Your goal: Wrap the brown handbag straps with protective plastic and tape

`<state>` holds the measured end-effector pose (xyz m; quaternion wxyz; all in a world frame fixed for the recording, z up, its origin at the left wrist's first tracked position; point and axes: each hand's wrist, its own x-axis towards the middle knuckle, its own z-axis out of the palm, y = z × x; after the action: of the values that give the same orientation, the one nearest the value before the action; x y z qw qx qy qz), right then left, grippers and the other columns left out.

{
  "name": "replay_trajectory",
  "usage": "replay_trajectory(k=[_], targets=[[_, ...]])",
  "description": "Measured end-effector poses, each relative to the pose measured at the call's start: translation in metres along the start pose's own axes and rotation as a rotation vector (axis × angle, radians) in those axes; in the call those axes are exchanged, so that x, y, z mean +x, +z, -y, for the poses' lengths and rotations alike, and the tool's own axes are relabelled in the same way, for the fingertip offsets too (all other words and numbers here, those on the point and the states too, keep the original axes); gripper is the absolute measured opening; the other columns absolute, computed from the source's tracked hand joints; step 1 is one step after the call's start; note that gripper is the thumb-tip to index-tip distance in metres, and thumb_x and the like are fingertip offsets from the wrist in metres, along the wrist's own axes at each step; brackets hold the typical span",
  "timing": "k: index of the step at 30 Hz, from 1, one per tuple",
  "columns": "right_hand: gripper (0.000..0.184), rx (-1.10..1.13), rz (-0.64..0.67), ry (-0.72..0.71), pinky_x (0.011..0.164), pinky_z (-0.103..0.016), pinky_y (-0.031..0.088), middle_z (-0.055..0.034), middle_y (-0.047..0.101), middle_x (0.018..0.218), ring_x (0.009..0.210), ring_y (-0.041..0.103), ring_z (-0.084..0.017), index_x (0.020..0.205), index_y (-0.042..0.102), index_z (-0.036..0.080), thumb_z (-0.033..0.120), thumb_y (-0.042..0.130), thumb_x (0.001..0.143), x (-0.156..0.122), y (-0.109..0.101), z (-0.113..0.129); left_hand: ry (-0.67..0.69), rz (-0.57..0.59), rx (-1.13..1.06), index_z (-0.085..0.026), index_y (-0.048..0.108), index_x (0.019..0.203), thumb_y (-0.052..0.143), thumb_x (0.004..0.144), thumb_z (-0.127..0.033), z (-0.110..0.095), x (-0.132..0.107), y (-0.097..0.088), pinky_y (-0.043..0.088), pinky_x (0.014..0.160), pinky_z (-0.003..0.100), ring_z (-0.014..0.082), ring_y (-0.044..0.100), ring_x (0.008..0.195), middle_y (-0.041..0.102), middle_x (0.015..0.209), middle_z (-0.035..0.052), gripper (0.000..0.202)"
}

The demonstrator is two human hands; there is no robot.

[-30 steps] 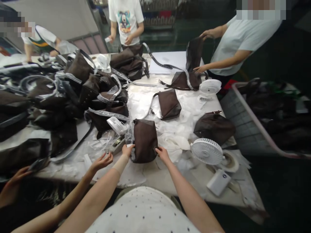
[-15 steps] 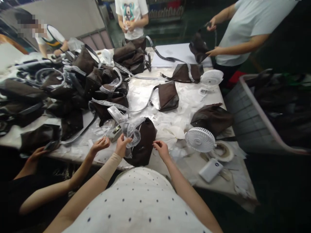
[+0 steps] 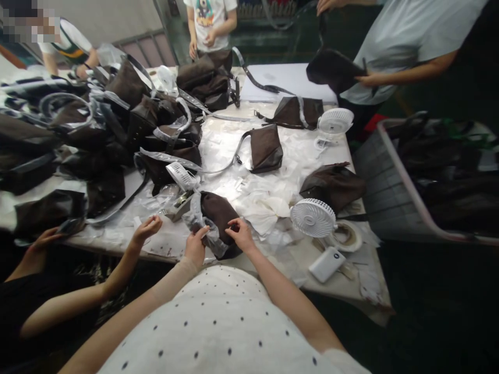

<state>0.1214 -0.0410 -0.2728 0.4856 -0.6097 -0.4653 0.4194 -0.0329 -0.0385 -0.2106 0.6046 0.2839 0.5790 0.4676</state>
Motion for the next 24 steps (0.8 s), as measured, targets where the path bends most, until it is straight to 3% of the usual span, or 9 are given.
replay_trajectory(k=[3,4,6,8,10,12,16,19,24], targets=[[0.024,-0.001,0.000,-0.004,0.066,-0.028,0.044,0.0022,0.062,0.071,0.066,0.056,-0.015,0.089,0.066,0.022,0.031,0.069,0.067,-0.009,-0.008,-0.007,-0.184,0.247,0.467,-0.017,0.064,0.077,0.069,0.067,-0.046,-0.011,-0.008,-0.036,0.050,0.067,0.034,0.0224,0.063,0.072,0.067,0.073,0.0072,0.032],[0.023,-0.002,0.018,-0.014,0.065,-0.027,0.044,0.0027,0.061,0.070,0.065,0.055,-0.014,0.088,0.066,0.022,0.031,0.069,0.067,-0.012,-0.009,-0.008,-0.137,0.326,0.682,-0.017,0.065,0.073,0.070,0.065,-0.050,-0.019,-0.009,-0.045,0.050,0.066,0.035,0.0231,0.062,0.069,0.066,0.069,0.0064,0.034],[0.021,0.012,0.049,-0.040,0.063,-0.026,0.042,0.0035,0.059,0.067,0.063,0.052,-0.013,0.086,0.067,0.022,0.033,0.069,0.068,-0.016,-0.009,-0.010,0.162,0.432,1.066,-0.018,0.066,0.073,0.071,0.064,-0.053,-0.037,-0.007,-0.053,0.049,0.069,0.036,0.0244,0.061,0.070,0.064,0.069,0.0054,0.036],[0.022,0.052,0.060,-0.057,0.061,-0.025,0.040,0.0041,0.058,0.066,0.061,0.050,-0.012,0.085,0.068,0.022,0.035,0.070,0.068,-0.019,-0.007,-0.009,0.576,0.545,1.303,-0.019,0.067,0.090,0.072,0.064,-0.050,-0.054,0.002,-0.047,0.046,0.083,0.039,0.0276,0.061,0.087,0.067,0.088,0.0077,0.040],[0.023,0.102,0.045,-0.050,0.060,-0.024,0.039,0.0045,0.057,0.065,0.060,0.049,-0.011,0.085,0.068,0.022,0.035,0.072,0.067,-0.019,-0.006,-0.008,0.874,0.756,1.466,-0.020,0.062,0.111,0.078,0.059,-0.043,-0.063,0.019,-0.035,0.037,0.097,0.044,0.0323,0.053,0.111,0.060,0.117,0.0116,0.059],[0.025,0.156,0.002,-0.014,0.058,-0.024,0.039,0.0044,0.057,0.065,0.060,0.049,-0.011,0.085,0.068,0.021,0.035,0.073,0.066,-0.017,-0.007,-0.008,0.994,0.960,1.646,-0.019,0.060,0.114,0.080,0.054,-0.035,-0.065,0.040,-0.021,0.032,0.100,0.046,0.0349,0.048,0.117,0.056,0.124,0.0142,0.066],[0.026,0.266,-0.142,0.064,0.056,-0.024,0.040,0.0035,0.057,0.064,0.059,0.049,-0.011,0.083,0.068,0.019,0.034,0.075,0.063,-0.012,-0.021,-0.007,0.996,1.176,1.791,-0.015,0.063,0.091,0.073,0.061,-0.026,-0.067,0.062,0.003,0.037,0.088,0.040,0.0283,0.057,0.092,0.063,0.092,0.0108,0.033],[0.033,0.350,-0.294,0.105,0.057,-0.025,0.043,0.0016,0.062,0.068,0.061,0.053,-0.012,0.086,0.067,0.018,0.038,0.077,0.062,-0.009,-0.036,-0.006,0.991,1.197,1.678,-0.017,0.061,0.085,0.071,0.061,-0.029,-0.078,0.045,0.016,0.037,0.086,0.039,0.0267,0.058,0.086,0.062,0.089,0.0092,0.029],[0.042,0.434,-0.349,0.238,0.056,-0.027,0.046,0.0001,0.064,0.068,0.059,0.057,-0.014,0.087,0.065,0.017,0.041,0.080,0.056,-0.004,-0.044,-0.017,0.775,0.966,1.423,-0.022,0.063,0.078,0.080,0.051,-0.048,-0.073,0.023,0.014,0.040,0.081,0.037,0.0271,0.060,0.077,0.063,0.077,0.0057,0.041]])
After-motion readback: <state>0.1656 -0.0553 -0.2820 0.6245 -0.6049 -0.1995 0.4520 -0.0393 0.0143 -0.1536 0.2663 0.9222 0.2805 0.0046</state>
